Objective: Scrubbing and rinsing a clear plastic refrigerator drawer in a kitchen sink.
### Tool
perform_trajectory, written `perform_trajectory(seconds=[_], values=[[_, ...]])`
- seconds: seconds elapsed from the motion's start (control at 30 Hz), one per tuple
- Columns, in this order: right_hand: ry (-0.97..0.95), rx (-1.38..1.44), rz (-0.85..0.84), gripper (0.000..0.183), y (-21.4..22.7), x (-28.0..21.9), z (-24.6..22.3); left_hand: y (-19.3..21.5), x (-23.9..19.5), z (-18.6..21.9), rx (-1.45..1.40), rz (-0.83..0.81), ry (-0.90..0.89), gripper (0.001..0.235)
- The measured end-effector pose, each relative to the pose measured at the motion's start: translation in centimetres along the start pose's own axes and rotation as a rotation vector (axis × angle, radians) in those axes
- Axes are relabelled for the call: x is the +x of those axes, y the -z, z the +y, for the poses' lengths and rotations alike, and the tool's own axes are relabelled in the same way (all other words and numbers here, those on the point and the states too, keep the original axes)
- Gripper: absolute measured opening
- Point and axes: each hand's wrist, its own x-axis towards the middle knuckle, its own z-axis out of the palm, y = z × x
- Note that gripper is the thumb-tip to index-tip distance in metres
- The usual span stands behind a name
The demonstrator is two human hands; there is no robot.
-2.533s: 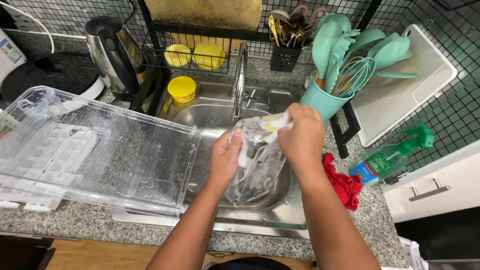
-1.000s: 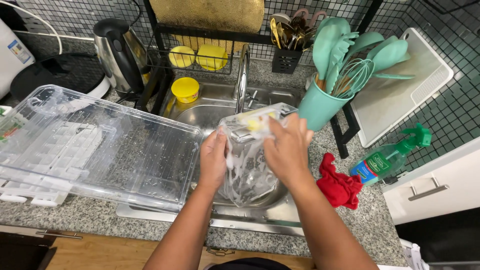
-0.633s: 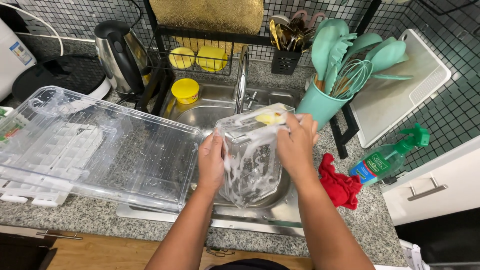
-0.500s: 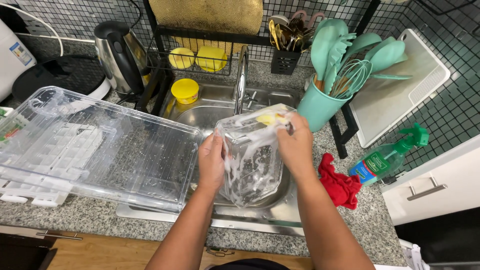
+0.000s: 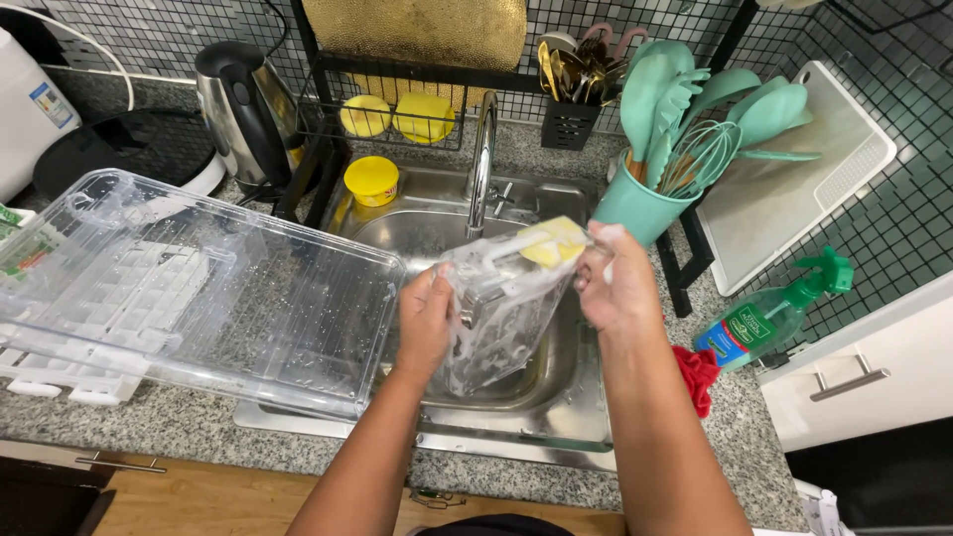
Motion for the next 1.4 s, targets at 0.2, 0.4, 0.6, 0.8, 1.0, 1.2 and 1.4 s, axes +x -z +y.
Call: perform_trajectory(seconds=[0.2, 0.4, 0.6, 0.8, 1.0, 1.2, 1.4], values=[[-0.025, 0.029, -0.036, 0.026, 1.6, 2.1, 0.7, -0.4, -0.3, -0.3, -0.113, -0.069, 0.012, 0.03], [-0.04, 0.095, 0.11, 0.032, 3.3, 5.0, 2.7, 0.3, 0.4, -1.7, 0.121, -0.092, -0.108, 0.025], [0.168, -0.044, 0.137, 0.018, 2.4, 4.9, 5.2, -0.3, 1.0, -0.1, -0.085, -0.008, 0.095, 0.021], [0.406, -0.291, 0.216, 0.029, 1.7, 4.7, 6.4, -0.5, 1.0, -1.2, -0.181, 0.067, 0.105, 0.023], [0.548, -0.22, 0.235, 0.018, 3.0, 4.4, 5.5, 0.5, 1.5, -4.0, -0.162, 0.145, 0.112, 0.022], [0.883, -0.256, 0.157, 0.018, -1.4, 0.3, 1.4, 0.5, 1.2, -6.1, -0.077, 0.049, 0.127, 0.028], [1.078, -1.27, -0.229, 0.012, -5.8, -4.9, 2.0, -2.2, 1.6, -3.0, -0.05, -0.093, 0.059, 0.017]])
